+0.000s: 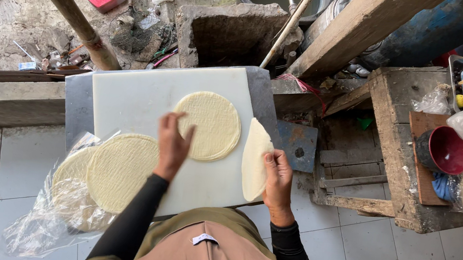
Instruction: The person peels apart thin, round sheets of dough from a stack on a cutting board and moves them one at a time to an adjacent stack.
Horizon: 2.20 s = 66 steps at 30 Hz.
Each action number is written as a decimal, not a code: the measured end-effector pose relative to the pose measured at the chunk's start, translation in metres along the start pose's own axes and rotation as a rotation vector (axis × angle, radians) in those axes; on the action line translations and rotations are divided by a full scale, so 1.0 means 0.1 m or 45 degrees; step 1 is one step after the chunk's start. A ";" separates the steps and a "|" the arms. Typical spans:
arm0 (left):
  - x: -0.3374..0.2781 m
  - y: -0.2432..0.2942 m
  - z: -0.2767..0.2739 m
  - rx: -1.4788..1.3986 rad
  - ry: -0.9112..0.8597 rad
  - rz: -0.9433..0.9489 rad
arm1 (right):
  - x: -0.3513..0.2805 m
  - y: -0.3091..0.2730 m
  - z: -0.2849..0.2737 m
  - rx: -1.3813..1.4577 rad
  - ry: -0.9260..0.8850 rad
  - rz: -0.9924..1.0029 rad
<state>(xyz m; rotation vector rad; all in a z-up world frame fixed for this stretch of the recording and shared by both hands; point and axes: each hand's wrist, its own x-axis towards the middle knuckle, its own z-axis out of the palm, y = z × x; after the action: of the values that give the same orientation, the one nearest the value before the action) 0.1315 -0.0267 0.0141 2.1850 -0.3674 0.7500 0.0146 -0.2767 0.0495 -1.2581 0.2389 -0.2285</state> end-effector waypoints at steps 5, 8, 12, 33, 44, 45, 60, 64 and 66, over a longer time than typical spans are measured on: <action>-0.30 0.88 -0.22 -0.914 -0.619 -0.501 | -0.14 0.09 0.25 -0.054 -0.117 0.025; -0.31 1.06 -0.32 -1.133 -0.689 -0.681 | -0.24 0.06 0.36 -0.001 -0.138 0.170; -0.27 1.07 -0.44 -1.265 -0.728 -0.867 | -0.29 -0.05 0.42 0.129 -0.335 0.181; -0.45 1.17 -0.50 -0.802 -0.779 -0.461 | -0.35 0.24 0.27 0.492 -0.127 0.567; -0.56 1.03 -0.49 -1.121 -0.762 -0.989 | -0.39 0.24 0.30 0.259 -0.283 0.491; -0.57 1.01 -0.49 -1.153 -0.761 -1.020 | -0.40 0.24 0.31 0.226 -0.302 0.474; -0.56 1.02 -0.57 -1.081 -0.797 -1.067 | -0.40 0.35 0.28 -0.003 -0.355 0.488; -0.53 1.01 -0.58 -1.036 -0.797 -1.034 | -0.39 0.36 0.31 0.014 -0.360 0.473; -0.50 1.03 -0.59 -0.989 -0.817 -1.016 | -0.38 0.34 0.34 0.064 -0.338 0.515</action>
<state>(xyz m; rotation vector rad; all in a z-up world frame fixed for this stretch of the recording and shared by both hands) 0.0199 -0.0486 0.0738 1.5404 -0.0437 -0.4888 -0.0101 -0.2244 0.0287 -1.1495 0.2508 0.2775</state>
